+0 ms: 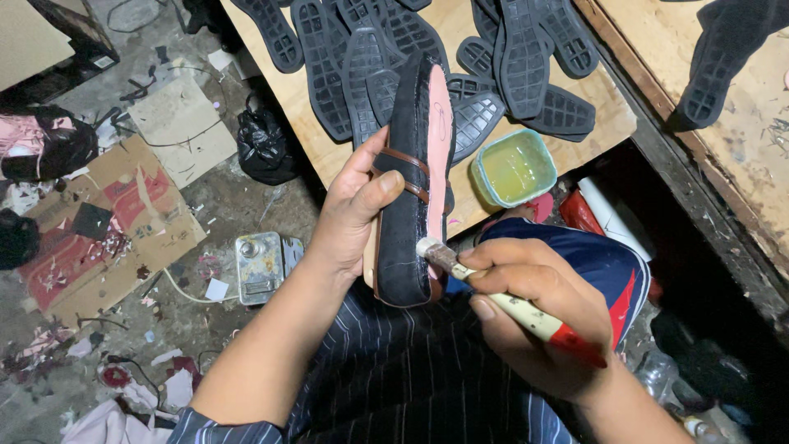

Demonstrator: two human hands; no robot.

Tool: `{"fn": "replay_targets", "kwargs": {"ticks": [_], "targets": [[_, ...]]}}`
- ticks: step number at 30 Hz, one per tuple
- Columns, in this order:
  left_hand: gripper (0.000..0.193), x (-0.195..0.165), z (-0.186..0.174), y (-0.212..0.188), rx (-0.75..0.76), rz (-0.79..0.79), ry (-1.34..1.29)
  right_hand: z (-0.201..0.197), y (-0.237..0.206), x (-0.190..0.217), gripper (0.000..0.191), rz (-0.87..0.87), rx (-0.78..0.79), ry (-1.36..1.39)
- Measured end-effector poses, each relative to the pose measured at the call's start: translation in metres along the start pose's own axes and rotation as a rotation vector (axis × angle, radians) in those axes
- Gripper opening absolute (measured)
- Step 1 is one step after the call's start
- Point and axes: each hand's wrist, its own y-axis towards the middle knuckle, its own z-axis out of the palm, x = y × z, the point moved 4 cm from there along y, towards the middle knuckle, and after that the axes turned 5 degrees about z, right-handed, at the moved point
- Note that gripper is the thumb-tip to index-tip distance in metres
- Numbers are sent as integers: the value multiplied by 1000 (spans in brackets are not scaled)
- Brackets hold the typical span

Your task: The person holds a shoe in one hand and uses a brush to apply glue from a small container onto the sole edge and upper of the shoe, rotating the shoe to coat different sections. Many rubber soles lie on the workbench around them as they continue brushing glue along the shoe.

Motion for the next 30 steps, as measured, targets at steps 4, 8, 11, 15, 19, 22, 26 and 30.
{"fn": "replay_targets", "kwargs": {"ticks": [4,8,11,15,19,22,26,30], "targets": [[76,5,-7,1,-4,3,-8,1,-4,-2,21,25,14,33],[75,11,-12,2,-59,-28,-73,2,-6,-3,20,33,24,54],[75,12,-14,3,-75,-38,-94,3,-7,-4,20,43,32,53],[73,11,-12,3,-56,-45,-126,0,-9,-5,19,79,38,74],[66,12,-6,2,6,-97,-189,-5,-9,-9,18,106,19,101],[64,16,-4,3,-3,-122,-193,-3,-6,-16,19,94,-19,174],[63,20,-4,5,-26,-124,-185,-3,-3,-21,21,80,-18,128],[60,22,-6,6,-38,-115,-183,-2,-2,-24,21,94,-22,112]]}}
